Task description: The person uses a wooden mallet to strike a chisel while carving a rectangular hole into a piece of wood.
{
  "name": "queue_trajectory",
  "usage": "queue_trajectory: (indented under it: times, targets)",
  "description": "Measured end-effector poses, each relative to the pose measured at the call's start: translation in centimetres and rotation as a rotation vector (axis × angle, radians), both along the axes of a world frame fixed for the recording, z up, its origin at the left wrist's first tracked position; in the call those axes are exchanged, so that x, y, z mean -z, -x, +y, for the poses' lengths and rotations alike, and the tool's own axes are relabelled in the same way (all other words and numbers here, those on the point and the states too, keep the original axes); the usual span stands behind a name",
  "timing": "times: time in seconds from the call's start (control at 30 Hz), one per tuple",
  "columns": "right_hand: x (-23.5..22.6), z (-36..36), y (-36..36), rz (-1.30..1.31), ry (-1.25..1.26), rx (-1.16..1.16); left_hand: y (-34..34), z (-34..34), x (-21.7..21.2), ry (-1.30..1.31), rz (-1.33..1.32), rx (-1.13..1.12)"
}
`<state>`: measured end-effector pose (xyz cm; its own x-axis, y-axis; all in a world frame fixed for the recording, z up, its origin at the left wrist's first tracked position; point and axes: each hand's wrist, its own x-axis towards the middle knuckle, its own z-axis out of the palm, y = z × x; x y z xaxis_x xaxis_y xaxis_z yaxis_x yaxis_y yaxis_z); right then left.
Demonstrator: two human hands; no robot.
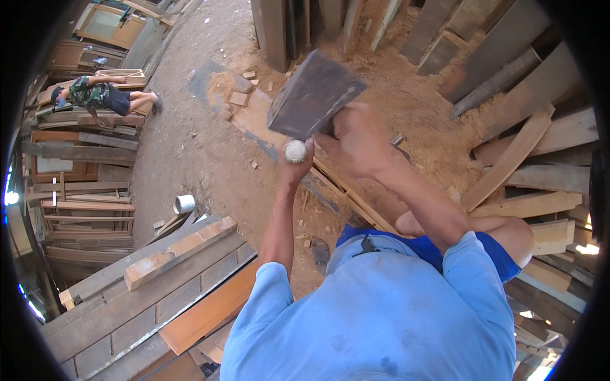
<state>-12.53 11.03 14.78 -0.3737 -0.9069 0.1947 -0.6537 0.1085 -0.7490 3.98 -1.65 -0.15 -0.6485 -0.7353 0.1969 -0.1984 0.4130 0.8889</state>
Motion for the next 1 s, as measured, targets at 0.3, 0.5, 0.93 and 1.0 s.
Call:
queue_trajectory:
  times: [0.3, 0.5, 0.93, 1.0]
  targets:
    - [5.1, 0.1, -0.4, 0.215, -0.226, -0.064, 1.9, 0.3, 0.5, 0.393, 0.006, 0.093]
    - [1.9, 1.4, 0.3, 0.052, -0.261, -0.039, 0.8, 1.8, 0.3, 0.042, 0.049, 0.033]
    - [5.3, 3.5, 0.7, 0.174, -0.367, -0.073, 1.0, 4.5, 1.9, -0.001, -0.044, 0.075]
    - [4.9, 4.1, 0.8, 0.017, -0.351, -0.081, 0.1, 4.6, 1.7, -0.088, -0.016, 0.022]
